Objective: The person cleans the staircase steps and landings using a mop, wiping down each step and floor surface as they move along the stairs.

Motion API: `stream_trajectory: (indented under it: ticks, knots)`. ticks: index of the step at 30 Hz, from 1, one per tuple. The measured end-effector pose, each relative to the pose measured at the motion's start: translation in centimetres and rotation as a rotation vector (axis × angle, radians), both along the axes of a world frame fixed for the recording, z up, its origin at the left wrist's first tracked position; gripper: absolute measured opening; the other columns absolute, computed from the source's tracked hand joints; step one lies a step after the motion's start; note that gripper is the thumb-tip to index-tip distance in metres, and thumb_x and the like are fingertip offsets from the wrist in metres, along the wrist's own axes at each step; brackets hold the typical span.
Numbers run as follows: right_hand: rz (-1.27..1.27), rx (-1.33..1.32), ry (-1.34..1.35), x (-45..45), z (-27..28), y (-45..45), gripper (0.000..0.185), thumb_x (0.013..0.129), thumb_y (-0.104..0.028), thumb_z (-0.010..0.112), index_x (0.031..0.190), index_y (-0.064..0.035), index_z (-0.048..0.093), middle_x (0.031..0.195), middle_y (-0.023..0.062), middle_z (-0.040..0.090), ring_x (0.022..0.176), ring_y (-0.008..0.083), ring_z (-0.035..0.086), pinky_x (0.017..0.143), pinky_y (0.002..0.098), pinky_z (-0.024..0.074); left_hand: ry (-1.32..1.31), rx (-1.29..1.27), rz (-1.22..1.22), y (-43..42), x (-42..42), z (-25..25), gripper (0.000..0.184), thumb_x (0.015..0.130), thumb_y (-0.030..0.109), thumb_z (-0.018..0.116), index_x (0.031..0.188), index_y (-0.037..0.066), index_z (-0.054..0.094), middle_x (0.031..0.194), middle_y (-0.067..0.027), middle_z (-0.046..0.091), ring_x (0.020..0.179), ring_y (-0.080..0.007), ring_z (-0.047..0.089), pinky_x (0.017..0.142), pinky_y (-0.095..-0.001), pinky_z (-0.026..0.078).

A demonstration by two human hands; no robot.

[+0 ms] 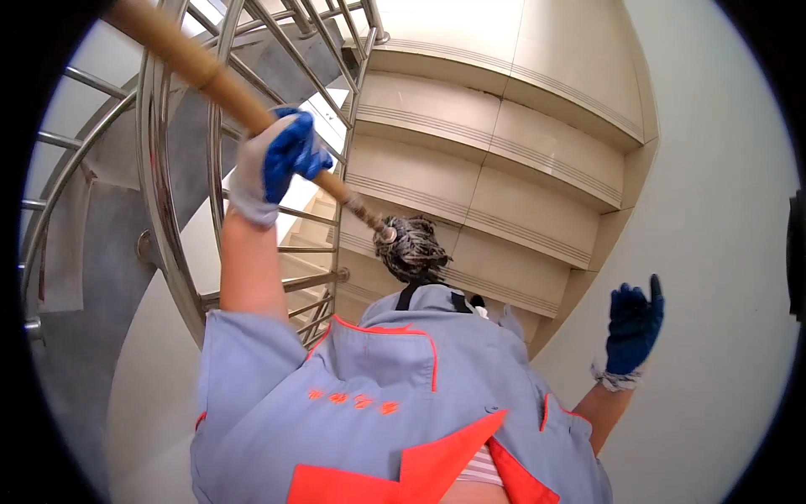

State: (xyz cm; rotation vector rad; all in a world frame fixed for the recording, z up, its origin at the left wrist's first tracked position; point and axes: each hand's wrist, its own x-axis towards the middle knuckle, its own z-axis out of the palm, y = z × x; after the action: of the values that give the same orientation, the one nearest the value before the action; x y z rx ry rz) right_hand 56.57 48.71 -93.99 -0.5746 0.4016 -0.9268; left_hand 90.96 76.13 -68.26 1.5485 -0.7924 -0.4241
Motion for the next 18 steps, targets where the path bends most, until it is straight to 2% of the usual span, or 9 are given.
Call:
stream_trajectory:
  ticks: [2, 4, 5, 6, 12, 18]
  knots:
    - [0.018, -0.011, 0.094, 1.4, -2.1, 0.7, 0.042, 0.096, -0.026, 0.039, 0.136, -0.0115, 0.037, 0.097, 0.0100, 0.065, 0.091, 0.0254, 0.063, 0.085, 0.0414, 0.0501, -0.038, -0.063, -0.004, 2.8, -1.3, 0.0, 0.031, 0.091, 0.019, 0.043, 0.062, 0.010, 0.042, 0.050, -0.0018, 0.039, 0.045, -0.0140, 0.041, 0.057, -0.0319, 0.040]
    - [0.135, 0.098, 0.151, 2.7, -3.7, 1.1, 0.036, 0.097, -0.029, 0.040, 0.127, -0.0097, 0.045, 0.087, 0.0094, 0.064, 0.084, 0.0249, 0.064, 0.077, 0.0395, 0.0528, -0.069, -0.122, -0.002, 5.5, -2.7, -0.7, 0.030, 0.092, 0.018, 0.043, 0.062, 0.011, 0.041, 0.050, -0.0014, 0.038, 0.044, -0.0143, 0.040, 0.057, -0.0324, 0.040]
    - [0.193, 0.110, 0.176, 3.3, -3.8, 1.3, 0.035, 0.096, -0.027, 0.042, 0.126, -0.0097, 0.046, 0.086, 0.0098, 0.064, 0.083, 0.0248, 0.064, 0.077, 0.0393, 0.0531, -0.103, -0.147, 0.052, 6.3, -3.6, -1.1, 0.030, 0.092, 0.018, 0.042, 0.062, 0.011, 0.040, 0.049, -0.0016, 0.037, 0.043, -0.0145, 0.038, 0.058, -0.0323, 0.040]
    - [0.251, 0.123, 0.201, 3.8, -3.9, 1.6, 0.033, 0.095, -0.026, 0.044, 0.124, -0.0098, 0.047, 0.086, 0.0102, 0.064, 0.082, 0.0248, 0.064, 0.076, 0.0391, 0.0534, -0.111, -0.185, 0.264, 6.2, -5.4, -1.6, 0.032, 0.089, 0.016, 0.043, 0.058, 0.009, 0.040, 0.047, -0.0022, 0.036, 0.041, -0.0154, 0.039, 0.054, -0.0314, 0.042]
    - [0.507, 0.226, 0.315, 5.4, -6.1, 2.5, 0.032, 0.093, -0.025, 0.049, 0.122, -0.0106, 0.048, 0.084, 0.0090, 0.064, 0.082, 0.0253, 0.064, 0.076, 0.0413, 0.0536, -0.177, -0.180, 0.434, 9.5, -8.8, -3.9, 0.031, 0.090, 0.014, 0.039, 0.059, 0.009, 0.038, 0.048, -0.0022, 0.033, 0.043, -0.0148, 0.037, 0.054, -0.0309, 0.040]
    - [0.687, 0.252, 0.598, 6.8, -13.9, 2.1, 0.030, 0.088, -0.025, 0.057, 0.112, -0.0087, 0.049, 0.084, 0.0130, 0.064, 0.075, 0.0258, 0.065, 0.068, 0.0369, 0.0551, -0.233, -0.167, 0.621, 11.0, -11.6, -2.6, 0.030, 0.090, 0.016, 0.039, 0.060, 0.009, 0.036, 0.052, -0.0033, 0.034, 0.047, -0.0165, 0.039, 0.061, -0.0337, 0.041]
